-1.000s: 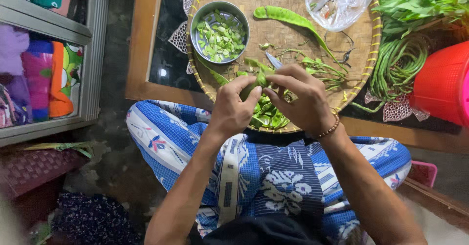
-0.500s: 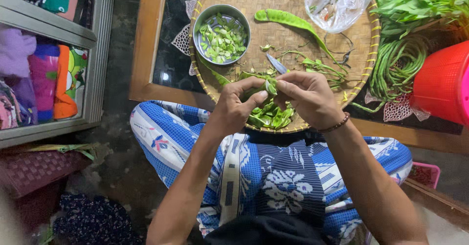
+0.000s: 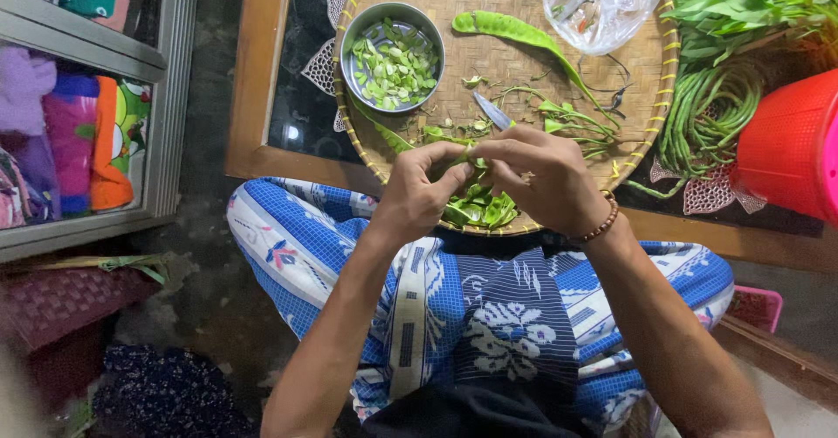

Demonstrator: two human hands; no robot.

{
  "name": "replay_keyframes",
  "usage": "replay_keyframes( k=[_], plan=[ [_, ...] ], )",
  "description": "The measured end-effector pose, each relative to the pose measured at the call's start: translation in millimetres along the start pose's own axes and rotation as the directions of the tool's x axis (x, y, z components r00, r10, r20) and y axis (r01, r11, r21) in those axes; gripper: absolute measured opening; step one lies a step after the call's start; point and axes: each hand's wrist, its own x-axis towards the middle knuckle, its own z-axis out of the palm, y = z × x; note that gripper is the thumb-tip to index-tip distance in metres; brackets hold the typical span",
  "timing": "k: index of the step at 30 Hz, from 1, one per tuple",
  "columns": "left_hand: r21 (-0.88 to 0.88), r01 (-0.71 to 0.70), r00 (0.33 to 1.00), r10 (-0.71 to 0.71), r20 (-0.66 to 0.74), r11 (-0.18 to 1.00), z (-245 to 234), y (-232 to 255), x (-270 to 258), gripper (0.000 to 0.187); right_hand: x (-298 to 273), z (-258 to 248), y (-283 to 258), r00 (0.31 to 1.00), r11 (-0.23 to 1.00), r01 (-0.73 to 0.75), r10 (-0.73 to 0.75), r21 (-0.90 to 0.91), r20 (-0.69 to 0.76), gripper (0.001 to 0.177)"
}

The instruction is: The person sits cross-legged and uses a small knife to open green pea pods, then removes the peas by hand and places them into a metal bowl. The empty pod shells are set aside on a woven tray.

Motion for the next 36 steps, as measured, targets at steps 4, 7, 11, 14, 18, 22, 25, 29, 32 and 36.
replay_keyframes(
  k=[4,7,11,14,18,22,25,29,32,36],
  plan=[
    [-0.01,-0.036,0.998,0.035,-0.058,0.999,-1,-7,-1,0.023,-2,2,2,0.997,0.997,-0.071,0.071,0.003,0.021,0.02],
    [-0.022,-0.021,0.993,0.018,-0.118,1.0,-4,-10,2,0.023,1,5,4,0.997,0.997,-0.071,0.07,0.036,0.017,0.019],
    [0.082,-0.016,0.978,0.033,-0.207,0.996,-16,-13,3,0.022,12,13,14,0.988,0.965,-0.106,0.129,0.241,-0.085,0.011],
    [0.065,0.019,0.964,-0.001,-0.266,0.998,-26,-15,-1,0.023,31,25,27,0.966,0.967,-0.151,0.189,0.204,-0.178,0.01],
    [0.07,0.072,0.935,-0.043,-0.351,0.995,-32,-16,-7,0.023,68,42,47,0.948,0.943,-0.22,0.266,0.249,-0.172,0.012],
    [0.049,-0.007,0.919,0.026,-0.394,0.999,-34,-9,-8,0.034,100,56,59,0.969,0.979,-0.203,0.204,0.024,-0.14,0.012],
    [0.042,0.004,0.925,0.012,-0.379,0.999,-34,-3,-7,0.046,106,58,59,0.984,0.993,-0.114,0.112,-0.006,-0.137,0.015],
    [0.128,-0.044,0.93,0.087,-0.357,0.991,-30,-3,0,0.039,80,41,46,0.995,0.994,-0.093,0.091,-0.05,-0.038,0.012],
    [0.108,-0.047,0.931,0.083,-0.356,0.993,-22,-8,8,0.034,52,29,32,0.989,0.993,-0.119,0.119,-0.005,0.085,0.017],
    [0.3,-0.13,0.907,0.236,-0.348,0.945,-11,-11,9,0.031,27,26,24,0.99,0.985,-0.131,0.124,0.11,0.072,0.02]
  ],
)
